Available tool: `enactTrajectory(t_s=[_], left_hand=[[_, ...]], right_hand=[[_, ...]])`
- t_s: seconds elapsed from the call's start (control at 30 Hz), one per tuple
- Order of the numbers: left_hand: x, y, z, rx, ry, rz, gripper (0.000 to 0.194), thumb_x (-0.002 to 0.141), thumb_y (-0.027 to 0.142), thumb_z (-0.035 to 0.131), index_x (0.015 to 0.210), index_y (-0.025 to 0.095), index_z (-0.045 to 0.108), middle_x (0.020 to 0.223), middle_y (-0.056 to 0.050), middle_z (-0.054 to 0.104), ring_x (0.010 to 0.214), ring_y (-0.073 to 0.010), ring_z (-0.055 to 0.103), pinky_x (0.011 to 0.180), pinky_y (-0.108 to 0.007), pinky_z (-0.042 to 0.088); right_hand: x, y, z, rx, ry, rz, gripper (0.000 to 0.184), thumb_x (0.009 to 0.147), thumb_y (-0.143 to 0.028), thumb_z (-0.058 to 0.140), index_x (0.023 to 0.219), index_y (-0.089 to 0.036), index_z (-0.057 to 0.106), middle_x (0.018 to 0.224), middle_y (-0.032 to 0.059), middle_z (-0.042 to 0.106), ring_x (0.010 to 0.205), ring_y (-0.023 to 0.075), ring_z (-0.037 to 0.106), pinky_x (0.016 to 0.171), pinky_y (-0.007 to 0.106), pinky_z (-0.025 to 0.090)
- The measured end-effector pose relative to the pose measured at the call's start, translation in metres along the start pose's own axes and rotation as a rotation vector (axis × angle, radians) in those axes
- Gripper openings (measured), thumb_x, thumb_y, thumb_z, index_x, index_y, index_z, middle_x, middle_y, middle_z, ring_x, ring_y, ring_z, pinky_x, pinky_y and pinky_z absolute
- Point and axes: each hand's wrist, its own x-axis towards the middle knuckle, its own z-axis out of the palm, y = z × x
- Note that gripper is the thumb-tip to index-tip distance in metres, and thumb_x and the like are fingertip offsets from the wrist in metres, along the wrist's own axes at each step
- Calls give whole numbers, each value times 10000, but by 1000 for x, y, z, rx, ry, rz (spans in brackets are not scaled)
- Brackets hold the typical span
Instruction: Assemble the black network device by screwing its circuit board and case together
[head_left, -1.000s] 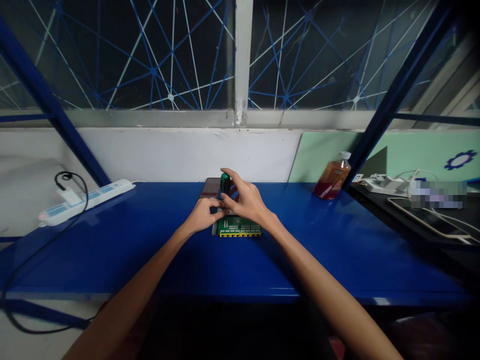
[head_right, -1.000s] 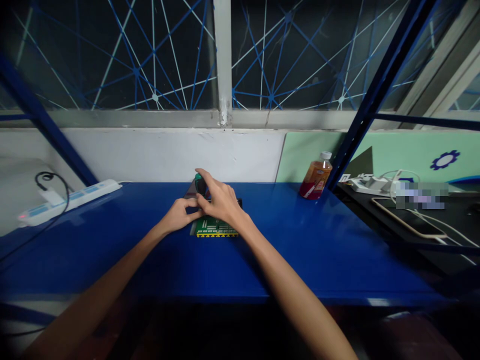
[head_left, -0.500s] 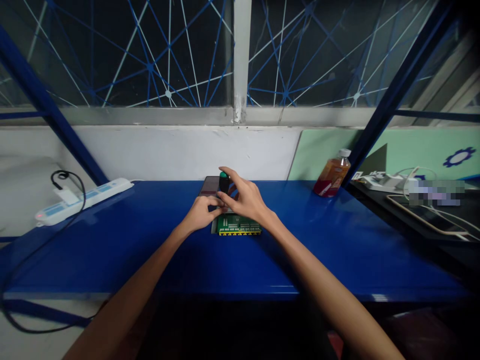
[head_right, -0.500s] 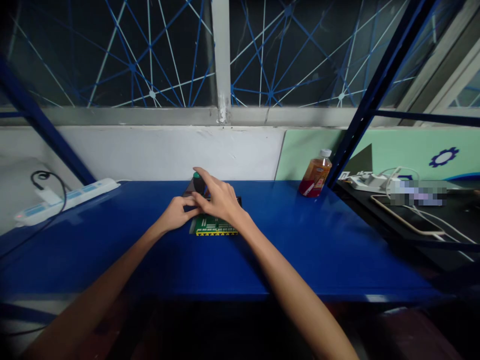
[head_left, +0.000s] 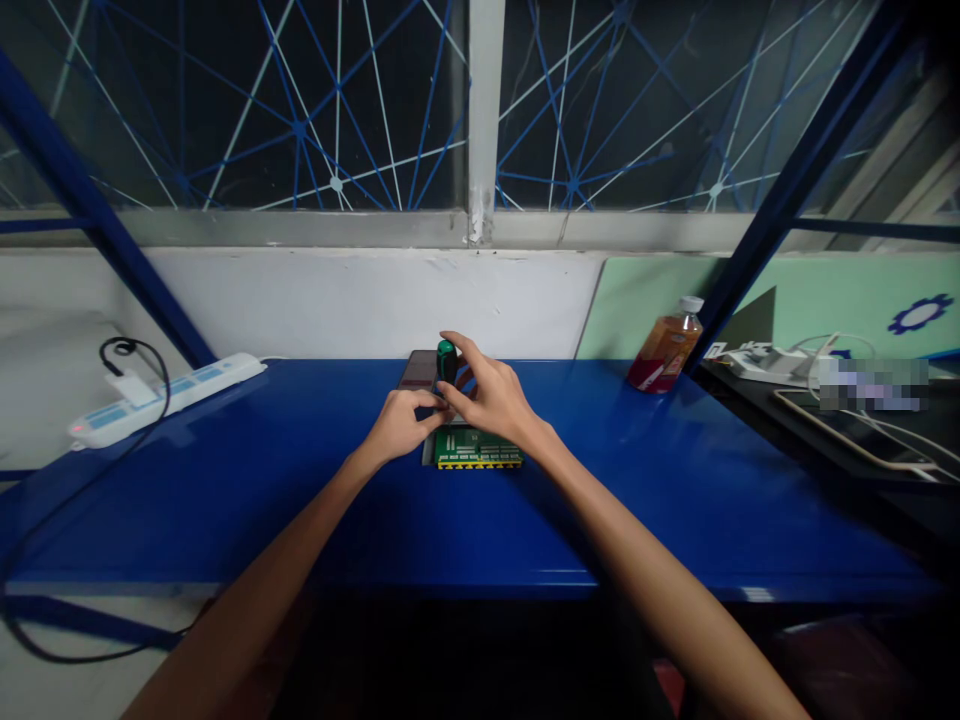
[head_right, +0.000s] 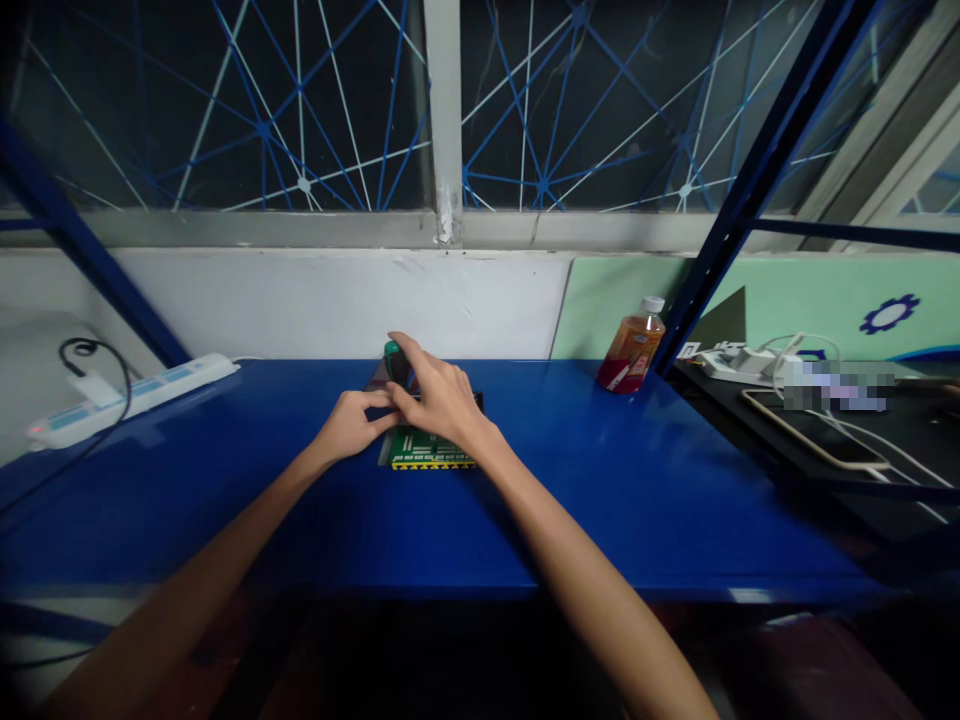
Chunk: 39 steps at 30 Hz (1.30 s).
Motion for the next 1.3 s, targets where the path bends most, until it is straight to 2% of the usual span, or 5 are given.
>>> enactTrajectory(t_s=[0.17,0.47,0.73,1.0,1.3], left_hand=[[0,2,-1,-4,-31,3,227,810,284,605,906,166,774,921,-83,763,918,-253,698,840,-344,502],[0,6,-2,-13,-79,30,257,836,301,577,951,175,769,941,-78,761,928,-252,697,850,-346,502],[0,2,2,-22,11,13,190,789,316,661,869,191,779,884,-70,763,895,-238,693,843,-334,503],[1,4,0,-31,-52,12,213,808,273,606,905,188,775,955,-69,760,946,-248,691,876,-345,498],[0,6,-1,-10,-76,4,235,818,283,596,949,186,766,967,-74,758,938,-245,691,875,-341,494]], right_hand=[[0,0,0,5,-7,0,606,878,-400,425,1447,-230,301,1041,71,675,750,204,647,658,338,473],[-1,0,1,-37,10,-4,607,880,-395,412,1451,-215,312,839,41,670,634,192,607,603,332,434],[-1,0,1,-41,1,8,605,877,-391,425,1448,-216,322,861,48,675,661,191,610,620,332,438],[-2,-2,0,-33,18,-2,613,878,-424,421,1448,-217,333,860,42,675,622,186,605,607,336,432],[-2,-2,-2,-22,-1,16,607,868,-377,410,1446,-213,323,892,55,688,638,190,615,620,339,445]])
